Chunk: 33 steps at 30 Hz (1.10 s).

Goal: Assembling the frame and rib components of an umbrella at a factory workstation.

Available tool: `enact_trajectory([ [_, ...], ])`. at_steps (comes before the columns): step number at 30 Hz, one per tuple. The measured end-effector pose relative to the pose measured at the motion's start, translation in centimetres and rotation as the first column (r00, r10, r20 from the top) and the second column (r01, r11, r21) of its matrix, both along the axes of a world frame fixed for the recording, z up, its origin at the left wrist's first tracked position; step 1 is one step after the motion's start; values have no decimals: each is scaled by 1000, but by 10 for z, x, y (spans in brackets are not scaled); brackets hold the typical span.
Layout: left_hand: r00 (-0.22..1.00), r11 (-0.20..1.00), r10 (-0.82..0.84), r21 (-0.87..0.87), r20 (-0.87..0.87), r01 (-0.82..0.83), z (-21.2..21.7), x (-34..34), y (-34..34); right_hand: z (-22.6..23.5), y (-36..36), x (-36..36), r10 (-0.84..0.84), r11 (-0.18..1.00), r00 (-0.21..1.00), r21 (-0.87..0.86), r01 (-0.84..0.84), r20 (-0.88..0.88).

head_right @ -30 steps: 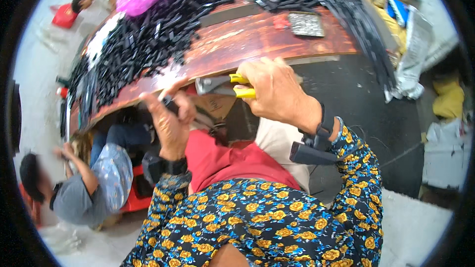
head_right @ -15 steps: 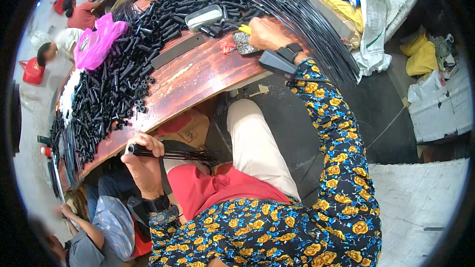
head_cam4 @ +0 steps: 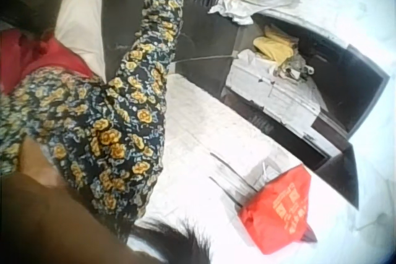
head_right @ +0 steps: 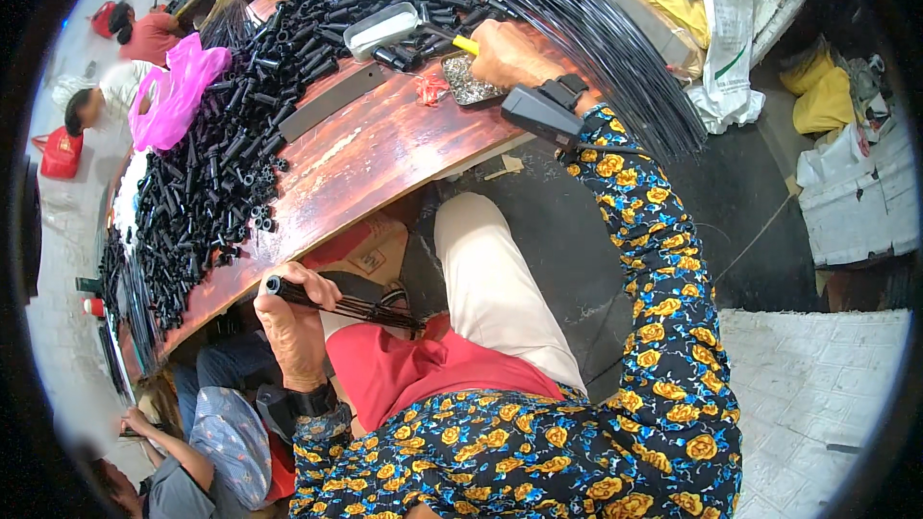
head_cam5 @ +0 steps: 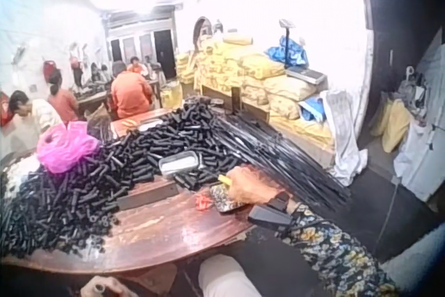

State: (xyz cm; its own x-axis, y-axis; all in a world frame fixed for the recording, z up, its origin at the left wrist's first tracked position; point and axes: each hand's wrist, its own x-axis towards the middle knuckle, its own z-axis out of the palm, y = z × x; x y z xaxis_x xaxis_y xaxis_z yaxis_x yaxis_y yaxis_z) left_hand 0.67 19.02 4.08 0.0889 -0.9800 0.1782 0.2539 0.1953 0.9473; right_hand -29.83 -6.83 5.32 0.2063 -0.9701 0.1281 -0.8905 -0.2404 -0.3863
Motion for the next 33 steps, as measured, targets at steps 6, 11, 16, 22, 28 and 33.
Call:
enact_trajectory([
  [6,997,1000,13,6,-73,-13,0,-7,1,-16,-4,-5,81,995,996,-54,-83,-38],
  [11,997,1000,20,19,-73,-19,-2,-13,4,-27,-6,-1,118,973,979,-180,-148,-167],
  [16,993,1000,20,2,-117,-20,-2,-14,4,-12,-8,3,81,991,991,-98,-92,-110],
  [22,995,1000,18,1,-97,-18,-5,-16,0,-2,0,-8,-15,993,928,116,-30,373],
  [28,991,1000,-10,3,-131,11,-5,-22,1,10,67,14,-138,877,339,274,-395,931],
  [33,985,995,-70,-87,-155,57,-12,-26,-2,11,127,63,-191,788,122,226,-573,974],
])
